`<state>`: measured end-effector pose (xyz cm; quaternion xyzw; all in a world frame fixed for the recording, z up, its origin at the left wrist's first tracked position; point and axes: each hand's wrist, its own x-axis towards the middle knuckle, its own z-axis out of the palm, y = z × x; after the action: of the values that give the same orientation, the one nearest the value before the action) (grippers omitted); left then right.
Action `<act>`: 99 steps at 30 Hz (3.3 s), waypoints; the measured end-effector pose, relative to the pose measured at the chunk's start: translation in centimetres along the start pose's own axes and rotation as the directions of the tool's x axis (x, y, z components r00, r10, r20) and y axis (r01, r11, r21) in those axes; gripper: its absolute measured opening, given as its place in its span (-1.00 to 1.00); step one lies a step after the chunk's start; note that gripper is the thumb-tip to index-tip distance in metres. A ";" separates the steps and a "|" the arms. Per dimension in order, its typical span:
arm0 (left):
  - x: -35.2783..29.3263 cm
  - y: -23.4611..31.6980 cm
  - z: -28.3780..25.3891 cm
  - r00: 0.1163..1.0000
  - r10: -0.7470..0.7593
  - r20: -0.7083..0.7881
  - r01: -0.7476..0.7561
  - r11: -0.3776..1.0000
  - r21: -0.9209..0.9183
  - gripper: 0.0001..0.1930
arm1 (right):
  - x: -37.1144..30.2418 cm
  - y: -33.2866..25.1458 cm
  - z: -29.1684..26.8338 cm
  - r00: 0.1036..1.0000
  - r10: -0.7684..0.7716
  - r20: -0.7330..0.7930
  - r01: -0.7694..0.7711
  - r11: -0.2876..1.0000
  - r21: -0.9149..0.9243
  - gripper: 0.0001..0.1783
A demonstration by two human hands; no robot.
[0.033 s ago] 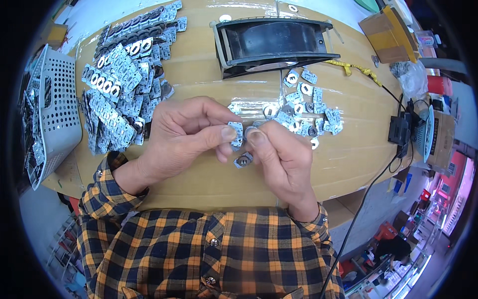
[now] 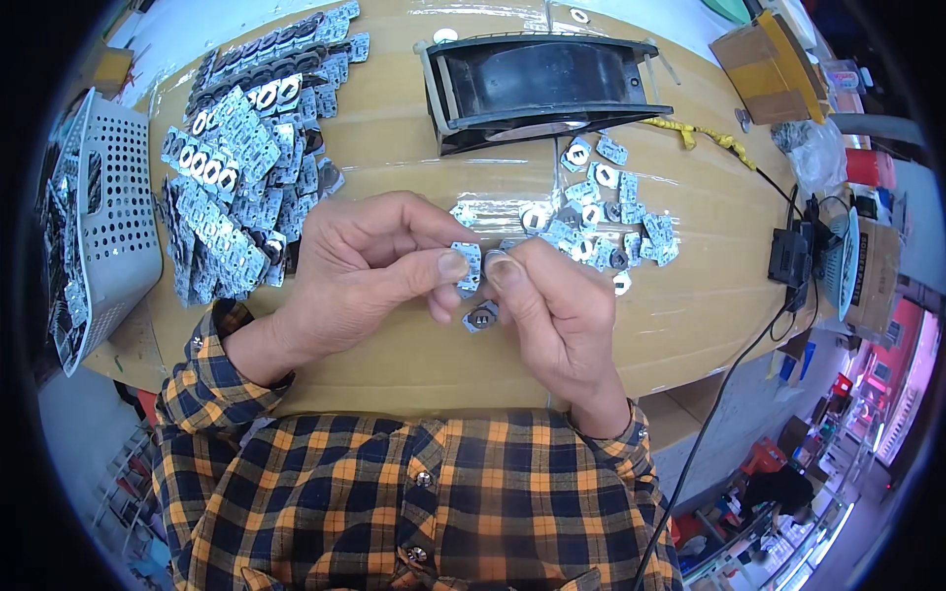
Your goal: Manually assembling small metal components or brackets at a factory workbench.
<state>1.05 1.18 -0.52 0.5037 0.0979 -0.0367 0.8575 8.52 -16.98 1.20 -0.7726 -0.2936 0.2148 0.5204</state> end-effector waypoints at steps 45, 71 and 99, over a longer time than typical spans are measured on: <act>-0.6 -1.1 0.8 0.943 0.330 -0.034 -0.315 0.923 0.223 -0.82 | -0.1 0.4 1.0 0.976 0.216 0.015 -0.195 0.849 0.492 -0.66; -2.5 10.9 -8.2 0.876 0.350 0.333 -0.186 -0.393 0.901 -0.71 | 0.6 -0.4 1.0 0.851 -0.506 0.139 0.489 0.668 -0.560 -0.93; -2.0 3.9 -0.8 0.988 0.033 0.148 -0.104 0.857 0.505 -0.89 | -0.9 -0.1 -0.5 0.990 -0.056 0.126 0.017 0.956 0.294 -0.69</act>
<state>-0.38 3.72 2.81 0.7128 0.0089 -0.0643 0.6984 8.16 -17.86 1.49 -0.6655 -0.3069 0.2971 0.6121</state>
